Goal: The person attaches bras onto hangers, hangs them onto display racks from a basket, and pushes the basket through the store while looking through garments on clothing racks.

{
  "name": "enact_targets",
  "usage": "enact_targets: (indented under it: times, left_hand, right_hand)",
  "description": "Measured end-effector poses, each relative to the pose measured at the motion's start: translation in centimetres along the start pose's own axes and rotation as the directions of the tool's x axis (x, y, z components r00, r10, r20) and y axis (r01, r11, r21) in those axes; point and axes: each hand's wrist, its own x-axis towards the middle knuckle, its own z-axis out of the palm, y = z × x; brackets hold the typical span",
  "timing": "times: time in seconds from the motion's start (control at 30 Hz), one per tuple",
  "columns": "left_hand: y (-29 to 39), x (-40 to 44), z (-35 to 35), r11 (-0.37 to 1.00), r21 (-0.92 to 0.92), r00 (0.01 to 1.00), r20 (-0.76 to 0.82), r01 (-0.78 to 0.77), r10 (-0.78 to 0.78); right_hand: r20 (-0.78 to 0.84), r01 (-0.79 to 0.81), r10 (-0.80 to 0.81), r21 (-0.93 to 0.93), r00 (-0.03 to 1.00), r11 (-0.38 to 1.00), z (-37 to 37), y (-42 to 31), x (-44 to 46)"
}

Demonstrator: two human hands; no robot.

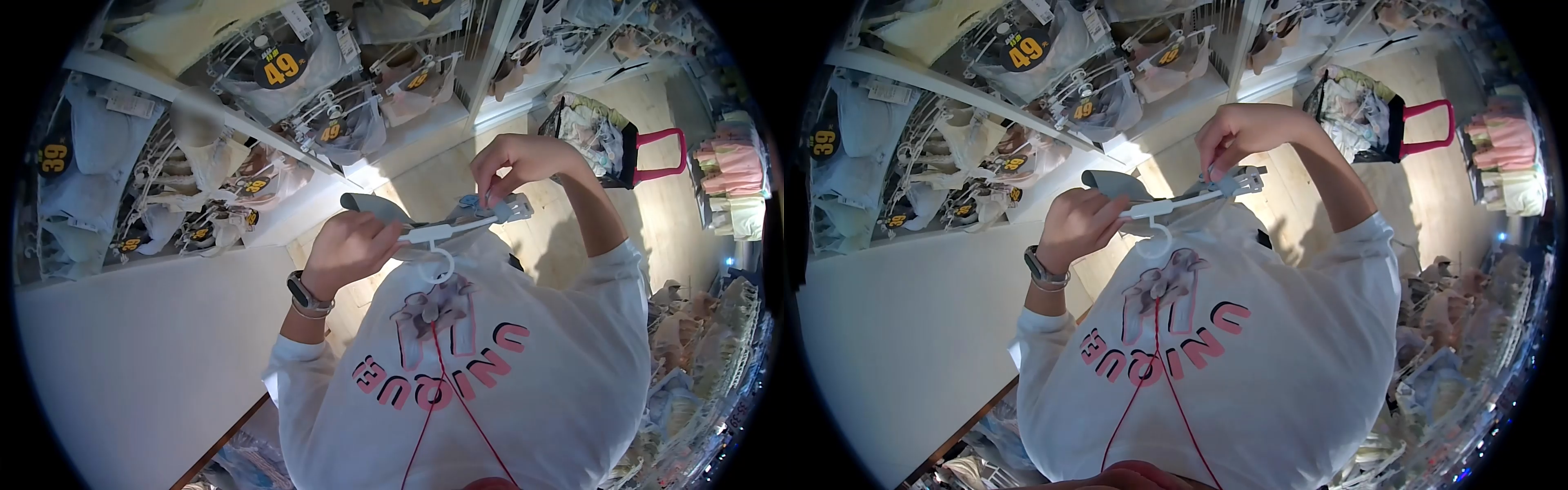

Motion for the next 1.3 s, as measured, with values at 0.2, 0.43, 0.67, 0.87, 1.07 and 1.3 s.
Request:
enact_targets:
  times: [0.2, 0.43, 0.67, 0.87, 1.07, 1.3]
  left_hand:
    - [0.3, -0.1, 0.1, 0.999, 0.005, 0.998, -0.047, -0.041, 0.041]
    - [-0.1, -0.7, 0.3, 0.999, -0.018, 0.996, -0.083, -0.041, 0.039]
    - [-0.5, -0.7, 0.7, 1.000, -0.007, 0.994, -0.107, -0.026, 0.025]
    - [-0.5, -0.6, 0.9, 0.999, 0.013, 0.993, -0.112, -0.040, 0.041]
    - [-0.3, -0.5, 1.3, 0.998, 0.024, 0.988, -0.143, -0.059, 0.062]
    - [-0.2, -0.7, 1.3, 0.998, 0.022, 0.984, -0.168, -0.063, 0.066]
  right_hand:
    - [0.236, -0.238, 0.190, 0.199, 0.953, 0.951, 0.9, 2.0, 1.2]
    - [0.169, -0.194, 0.105, 0.701, 0.980, 0.687, 3.7, 6.3, 1.5]
    - [0.123, -0.172, 0.135, 0.865, 0.983, 0.470, 5.8, 6.5, 1.4]
    - [0.138, -0.224, 0.188, 0.770, 0.973, 0.598, 5.0, 7.2, 0.6]
    - [0.134, -0.253, 0.220, 0.657, 0.966, 0.710, 4.3, 8.1, -0.7]
    - [0.118, -0.215, 0.179, 0.560, 0.977, 0.800, 3.7, 7.9, -1.4]
